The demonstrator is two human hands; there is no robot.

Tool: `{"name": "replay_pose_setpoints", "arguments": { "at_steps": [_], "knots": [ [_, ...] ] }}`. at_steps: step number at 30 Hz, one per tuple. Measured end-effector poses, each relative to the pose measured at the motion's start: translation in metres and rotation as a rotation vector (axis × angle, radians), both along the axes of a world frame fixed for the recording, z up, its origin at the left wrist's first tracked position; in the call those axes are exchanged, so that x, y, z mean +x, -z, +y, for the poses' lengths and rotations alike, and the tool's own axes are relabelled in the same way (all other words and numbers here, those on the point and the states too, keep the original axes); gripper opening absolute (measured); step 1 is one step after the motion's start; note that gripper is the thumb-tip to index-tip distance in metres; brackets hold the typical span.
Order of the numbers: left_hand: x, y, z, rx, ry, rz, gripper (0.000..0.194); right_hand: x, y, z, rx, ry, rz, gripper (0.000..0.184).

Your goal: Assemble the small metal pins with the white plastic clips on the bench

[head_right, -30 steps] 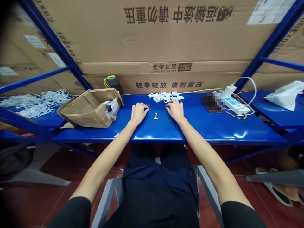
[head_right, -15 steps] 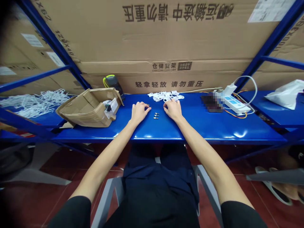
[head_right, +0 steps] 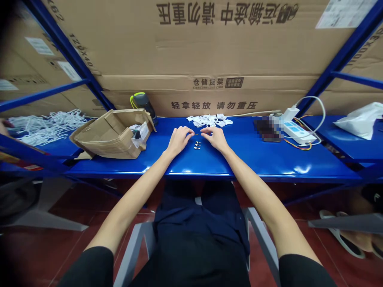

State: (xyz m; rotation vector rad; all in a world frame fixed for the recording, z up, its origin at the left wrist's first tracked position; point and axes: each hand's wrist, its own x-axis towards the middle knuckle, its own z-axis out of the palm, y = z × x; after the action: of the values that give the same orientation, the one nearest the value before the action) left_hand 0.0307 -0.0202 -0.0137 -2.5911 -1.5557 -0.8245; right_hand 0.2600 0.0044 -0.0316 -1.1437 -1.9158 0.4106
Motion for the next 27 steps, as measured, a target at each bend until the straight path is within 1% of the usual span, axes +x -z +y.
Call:
{"name": "replay_pose_setpoints", "arguments": {
  "at_steps": [3,7,10,14,19,23,27],
  "knots": [
    [0.003,0.001,0.000,0.052,0.026,0.004,0.029,-0.001,-0.001,-0.002,-0.029,-0.032,0.076,0.020],
    [0.003,0.003,0.000,0.110,0.046,0.014,0.030,-0.003,0.000,-0.002,-0.085,-0.100,0.200,0.025],
    [0.004,0.004,0.000,0.139,0.055,0.032,0.029,-0.004,0.001,-0.002,-0.094,-0.098,0.229,0.029],
    [0.004,0.004,0.000,0.165,0.047,0.066,0.027,-0.004,0.000,-0.003,-0.066,-0.067,0.200,0.030],
    [0.007,0.006,0.000,0.127,0.061,0.075,0.027,-0.005,0.000,-0.005,-0.040,-0.051,0.138,0.019],
    [0.009,0.010,0.002,0.079,0.069,0.036,0.026,-0.005,0.000,-0.005,-0.024,-0.020,0.098,0.012],
    [0.009,0.009,0.001,0.029,0.099,-0.038,0.023,-0.005,0.001,-0.003,-0.010,0.002,0.072,0.011]
  ]
}}
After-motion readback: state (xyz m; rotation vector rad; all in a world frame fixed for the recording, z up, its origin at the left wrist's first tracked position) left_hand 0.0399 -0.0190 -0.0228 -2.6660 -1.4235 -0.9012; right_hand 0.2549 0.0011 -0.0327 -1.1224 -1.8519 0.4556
